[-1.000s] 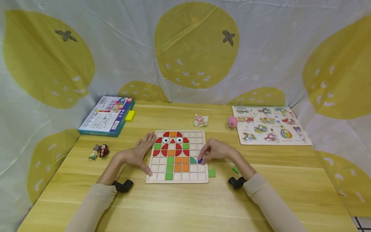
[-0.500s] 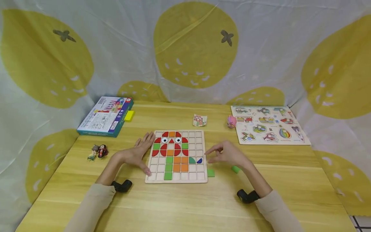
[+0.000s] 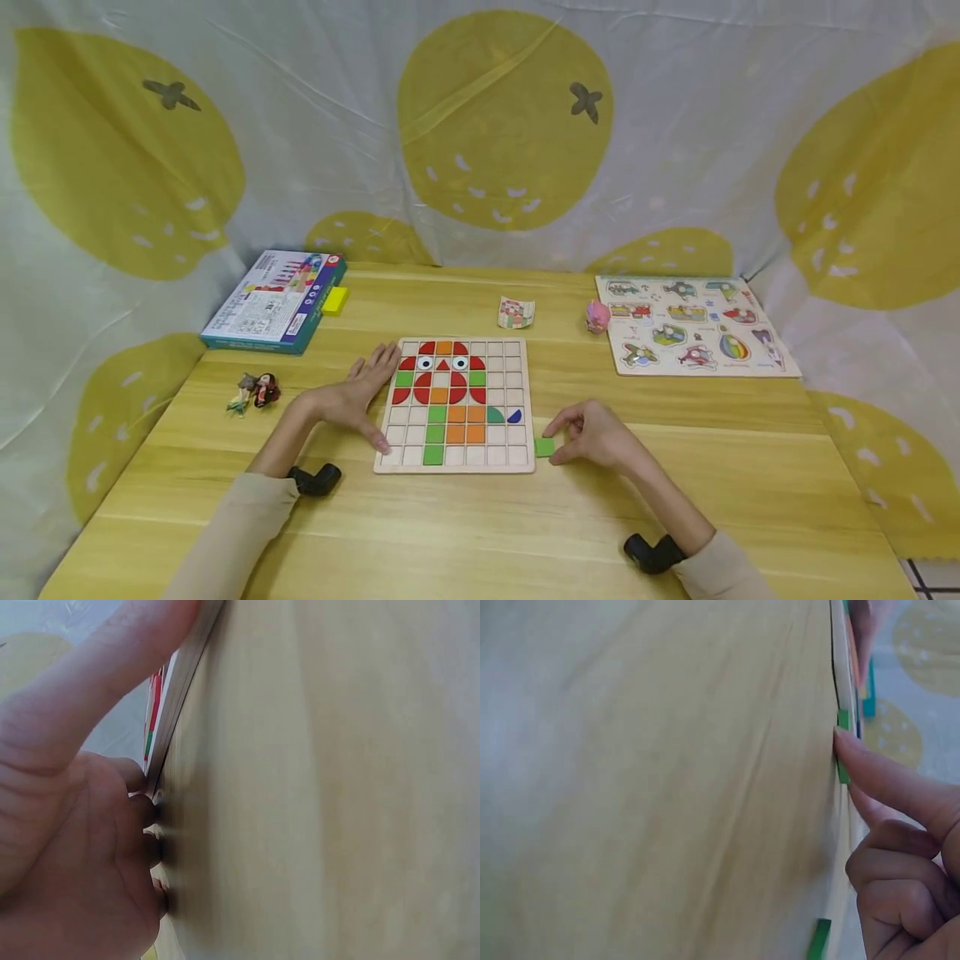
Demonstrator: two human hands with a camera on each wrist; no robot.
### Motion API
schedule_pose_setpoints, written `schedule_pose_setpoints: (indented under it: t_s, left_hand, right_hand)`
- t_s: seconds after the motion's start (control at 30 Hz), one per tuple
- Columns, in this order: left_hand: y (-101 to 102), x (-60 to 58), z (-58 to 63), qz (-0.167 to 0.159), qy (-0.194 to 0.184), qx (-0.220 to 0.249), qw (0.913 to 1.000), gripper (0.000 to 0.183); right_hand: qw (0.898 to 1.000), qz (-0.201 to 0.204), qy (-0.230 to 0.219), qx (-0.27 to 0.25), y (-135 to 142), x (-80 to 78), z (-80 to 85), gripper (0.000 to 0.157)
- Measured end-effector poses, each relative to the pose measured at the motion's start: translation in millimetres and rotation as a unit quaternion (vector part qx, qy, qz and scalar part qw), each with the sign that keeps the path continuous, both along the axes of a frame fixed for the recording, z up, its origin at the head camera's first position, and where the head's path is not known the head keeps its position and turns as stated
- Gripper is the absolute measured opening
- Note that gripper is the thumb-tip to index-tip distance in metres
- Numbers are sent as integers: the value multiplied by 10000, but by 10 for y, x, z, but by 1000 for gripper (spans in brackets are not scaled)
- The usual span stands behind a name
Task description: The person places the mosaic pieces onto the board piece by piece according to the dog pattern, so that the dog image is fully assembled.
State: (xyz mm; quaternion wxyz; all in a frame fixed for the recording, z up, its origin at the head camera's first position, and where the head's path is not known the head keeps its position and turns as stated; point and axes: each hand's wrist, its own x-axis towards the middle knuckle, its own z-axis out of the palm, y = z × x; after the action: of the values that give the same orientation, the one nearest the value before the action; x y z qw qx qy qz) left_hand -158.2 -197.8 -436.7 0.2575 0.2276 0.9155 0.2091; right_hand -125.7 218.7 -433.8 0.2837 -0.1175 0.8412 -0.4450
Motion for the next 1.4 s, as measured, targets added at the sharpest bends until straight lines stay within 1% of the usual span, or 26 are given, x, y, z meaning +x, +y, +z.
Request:
schedule_pose_setpoints:
  t_s: [0.1, 0.17, 0.37, 0.43, 0.53, 0.63, 0.7, 0.8, 0.97, 1.2, 1.4]
  left_hand:
    - [-8, -6, -8, 20, -4, 32, 10000, 151]
    - [-7, -10, -10, 46, 7, 59, 10000, 151]
    - [11, 0, 5, 14, -32, 64, 10000, 150]
    - [20, 5, 13, -15, -53, 41, 10000, 150]
    - [28, 3, 20, -12, -52, 95, 9999, 149]
    - [21, -4, 12, 2, -53, 137, 9999, 149]
    - [12, -12, 1, 17, -54, 153, 9999, 150]
    - [10, -4, 2, 7, -67, 93, 9999, 150]
    - [22, 3, 22, 4, -82, 26, 10000, 149]
    - [6, -22, 4, 23, -62, 74, 10000, 150]
    - [16, 9, 17, 13, -56, -1, 10000, 150]
  right_hand:
    - [9997, -71, 169, 171, -20, -24, 26, 29]
    - [9995, -96, 269, 135, -76, -37, 36, 28]
    - [9996, 7, 271, -40, -423, -34, 24, 27]
    - [9996, -38, 280, 9, -525, -32, 26, 27]
    - [9989, -230, 372, 160, -616, -42, 34, 25]
    - [9982, -357, 407, 252, -655, -53, 38, 24]
    - [9984, -385, 346, 222, -666, -59, 35, 24]
    - [9989, -313, 313, 169, -676, -62, 27, 24]
    - [9988, -175, 446, 109, -675, -77, -1, 25]
    - [9988, -100, 468, 78, -665, -97, -22, 23]
    - [9986, -105, 515, 95, -677, -91, -37, 21]
